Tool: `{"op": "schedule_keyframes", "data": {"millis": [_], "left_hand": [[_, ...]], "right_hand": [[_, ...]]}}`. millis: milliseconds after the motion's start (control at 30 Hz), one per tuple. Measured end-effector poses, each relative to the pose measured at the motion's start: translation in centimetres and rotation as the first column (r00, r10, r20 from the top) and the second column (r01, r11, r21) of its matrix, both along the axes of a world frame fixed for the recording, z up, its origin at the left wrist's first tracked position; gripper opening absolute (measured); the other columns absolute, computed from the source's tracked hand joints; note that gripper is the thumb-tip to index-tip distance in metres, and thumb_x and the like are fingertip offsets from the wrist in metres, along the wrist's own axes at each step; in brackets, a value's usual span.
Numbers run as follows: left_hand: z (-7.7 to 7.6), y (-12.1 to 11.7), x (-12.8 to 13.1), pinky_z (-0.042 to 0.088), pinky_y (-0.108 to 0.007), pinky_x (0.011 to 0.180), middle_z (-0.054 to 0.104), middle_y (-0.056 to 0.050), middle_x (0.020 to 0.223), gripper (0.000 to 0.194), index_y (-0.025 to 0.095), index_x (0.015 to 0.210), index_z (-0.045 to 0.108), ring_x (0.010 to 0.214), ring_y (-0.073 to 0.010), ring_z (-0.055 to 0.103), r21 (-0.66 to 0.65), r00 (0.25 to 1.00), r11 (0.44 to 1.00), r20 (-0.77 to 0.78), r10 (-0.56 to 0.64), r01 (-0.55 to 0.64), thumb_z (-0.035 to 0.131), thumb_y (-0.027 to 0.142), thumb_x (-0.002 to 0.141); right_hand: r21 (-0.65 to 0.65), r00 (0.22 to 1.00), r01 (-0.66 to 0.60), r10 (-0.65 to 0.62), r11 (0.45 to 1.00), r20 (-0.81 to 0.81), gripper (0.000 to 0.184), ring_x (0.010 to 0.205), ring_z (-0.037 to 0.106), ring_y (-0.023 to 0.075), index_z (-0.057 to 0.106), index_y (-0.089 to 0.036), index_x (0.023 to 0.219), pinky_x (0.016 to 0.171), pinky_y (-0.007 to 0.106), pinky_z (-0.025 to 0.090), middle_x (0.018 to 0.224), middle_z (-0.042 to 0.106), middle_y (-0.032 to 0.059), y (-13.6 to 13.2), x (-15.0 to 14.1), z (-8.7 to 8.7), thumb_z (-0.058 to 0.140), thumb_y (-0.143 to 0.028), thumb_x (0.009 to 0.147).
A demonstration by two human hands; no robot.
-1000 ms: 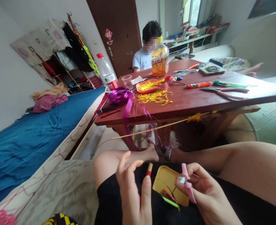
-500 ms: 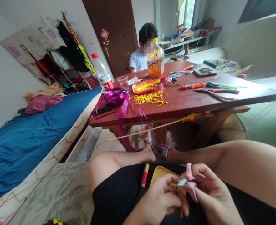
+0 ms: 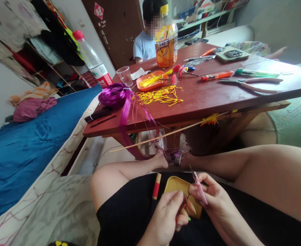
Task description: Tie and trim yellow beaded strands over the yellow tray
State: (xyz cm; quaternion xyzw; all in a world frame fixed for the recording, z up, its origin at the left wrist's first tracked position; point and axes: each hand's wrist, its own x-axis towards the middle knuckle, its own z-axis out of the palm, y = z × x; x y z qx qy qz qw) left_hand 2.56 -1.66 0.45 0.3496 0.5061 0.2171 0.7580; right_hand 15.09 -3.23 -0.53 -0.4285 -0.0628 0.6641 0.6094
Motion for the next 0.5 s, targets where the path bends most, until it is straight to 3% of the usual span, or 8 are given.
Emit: {"op": "schedule_keyframes", "data": {"millis": [333, 500], "left_hand": [[-0.9, 0.5, 0.1, 0.012, -0.022, 0.040, 0.040, 0.006, 0.041, 0.044, 0.013, 0.062, 0.055, 0.037, -0.0043, 0.027, -0.018, 0.999, 1.000, -0.036, -0.021, 0.020, 0.055, 0.055, 0.073], [-1.8, 0.4, 0.2, 0.008, -0.022, 0.040, 0.029, 0.011, 0.039, 0.046, 0.016, 0.057, 0.046, 0.035, -0.0023, 0.015, -0.078, 0.998, 0.997, 0.060, 0.007, -0.003, 0.060, 0.059, 0.068]], "right_hand": [[-0.024, 0.997, -0.037, 0.036, 0.999, -0.062, 0.040, 0.041, 0.026, 0.0011, 0.046, -0.019, 0.070, 0.041, 0.012, 0.021, 0.049, 0.050, -0.0083, 0.9, 0.4, -1.7, 0.083, -0.022, 0.053], [-0.026, 0.999, -0.035, 0.034, 0.999, -0.026, 0.038, 0.041, 0.029, 0.0016, 0.048, -0.018, 0.071, 0.041, 0.012, 0.020, 0.051, 0.053, -0.0071, 1.2, 0.4, -2.3, 0.082, -0.021, 0.055]]}}
